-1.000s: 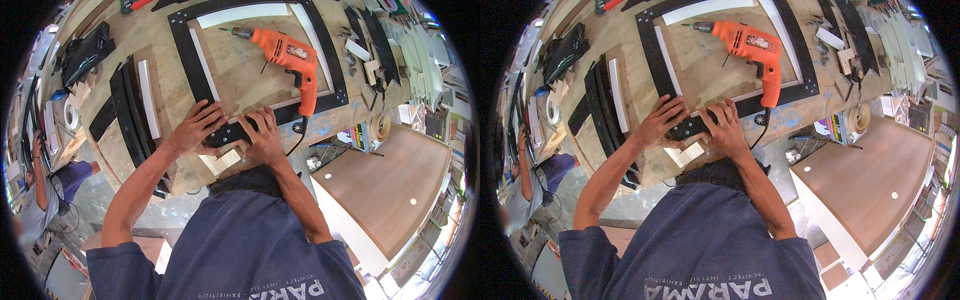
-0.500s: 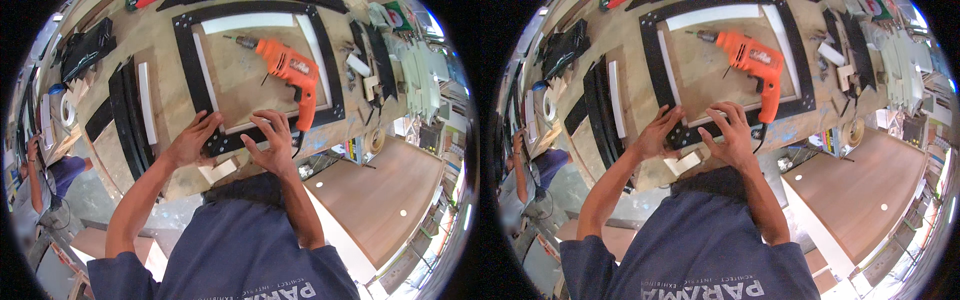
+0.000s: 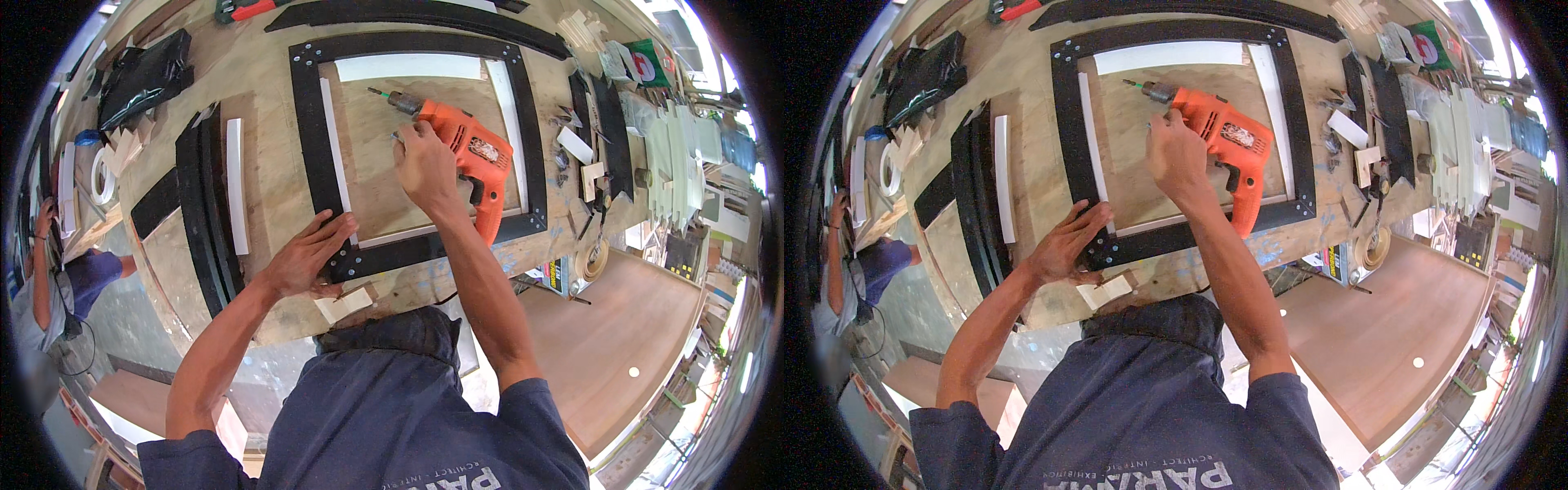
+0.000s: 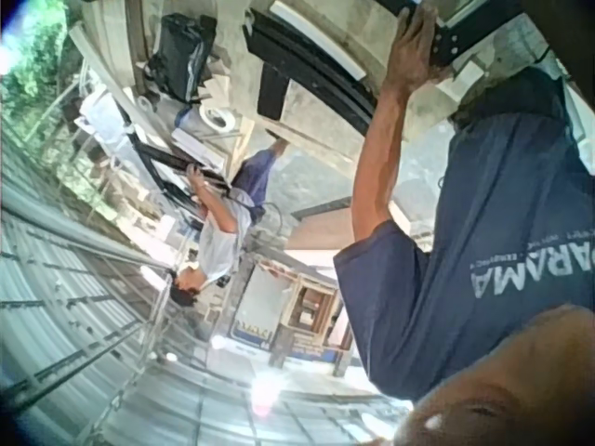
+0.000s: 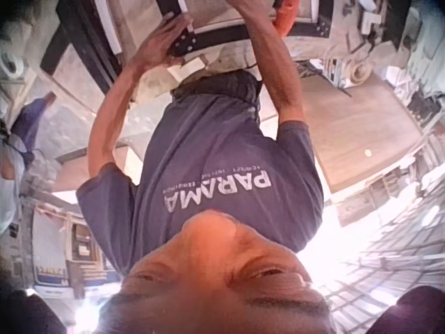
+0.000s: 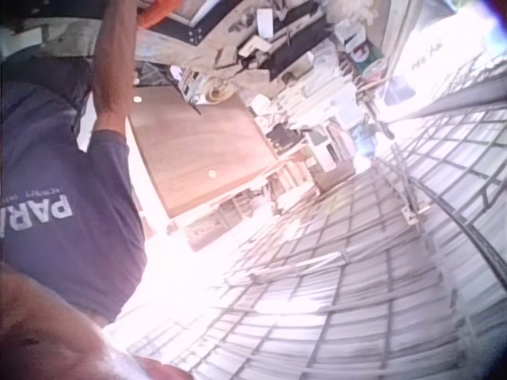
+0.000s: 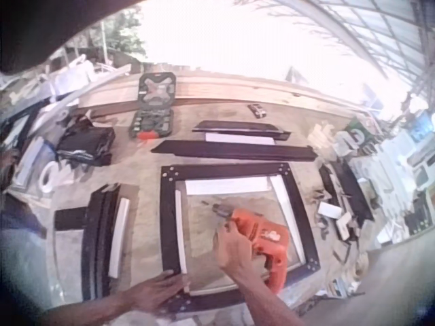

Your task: The person drills holes into the corners of a rectangular frame, fastens corner brackets using the drill, and then measures the dimensions of the frame and additional frame pieces with a tape measure.

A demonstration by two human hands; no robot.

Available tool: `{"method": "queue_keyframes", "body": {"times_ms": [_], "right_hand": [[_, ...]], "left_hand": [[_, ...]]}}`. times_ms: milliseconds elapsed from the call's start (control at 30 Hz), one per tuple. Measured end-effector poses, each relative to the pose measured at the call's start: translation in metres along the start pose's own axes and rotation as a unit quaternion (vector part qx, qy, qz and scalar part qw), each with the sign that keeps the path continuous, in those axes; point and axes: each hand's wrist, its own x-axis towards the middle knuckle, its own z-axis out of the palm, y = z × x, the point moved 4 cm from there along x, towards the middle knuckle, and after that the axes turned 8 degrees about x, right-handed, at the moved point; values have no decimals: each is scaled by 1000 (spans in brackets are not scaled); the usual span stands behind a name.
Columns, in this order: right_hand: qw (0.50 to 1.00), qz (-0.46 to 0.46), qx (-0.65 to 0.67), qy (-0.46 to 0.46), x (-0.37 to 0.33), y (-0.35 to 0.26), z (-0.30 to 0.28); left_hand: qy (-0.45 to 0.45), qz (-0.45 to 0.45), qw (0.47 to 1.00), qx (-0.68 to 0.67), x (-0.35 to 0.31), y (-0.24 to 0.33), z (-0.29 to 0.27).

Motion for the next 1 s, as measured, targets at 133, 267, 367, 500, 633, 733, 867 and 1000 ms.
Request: {"method": "queue_keyframes", "body": {"times_ms": [133,267,367,500,633,733,867,1000], "right_hand": [[993,56,-106,-4,8,0,19],[994,20,-104,6,5,5,25],[996,-7,-71,50,8,1,22],[994,-65,63,61,53,-11,7],[996,-80,26,2,109,-19,-2],[989,-86,-42,-113,138,-14,9],[951,-76,-175,-244,149,-25,21],[948,-106,-194,-230,150,-38,26]], "left_hand": [[-10,0,1000,-14,-4,-4,3],[-30,-15,999,-23,-4,-4,4],[-2,-6,999,-40,-4,-2,2],[19,-7,998,-54,-7,-5,7],[11,-14,998,-55,-7,-5,8],[8,-18,998,-54,-4,-5,9],[3,-28,998,-55,-4,-5,7],[5,-23,998,-55,-6,-5,7]]}}
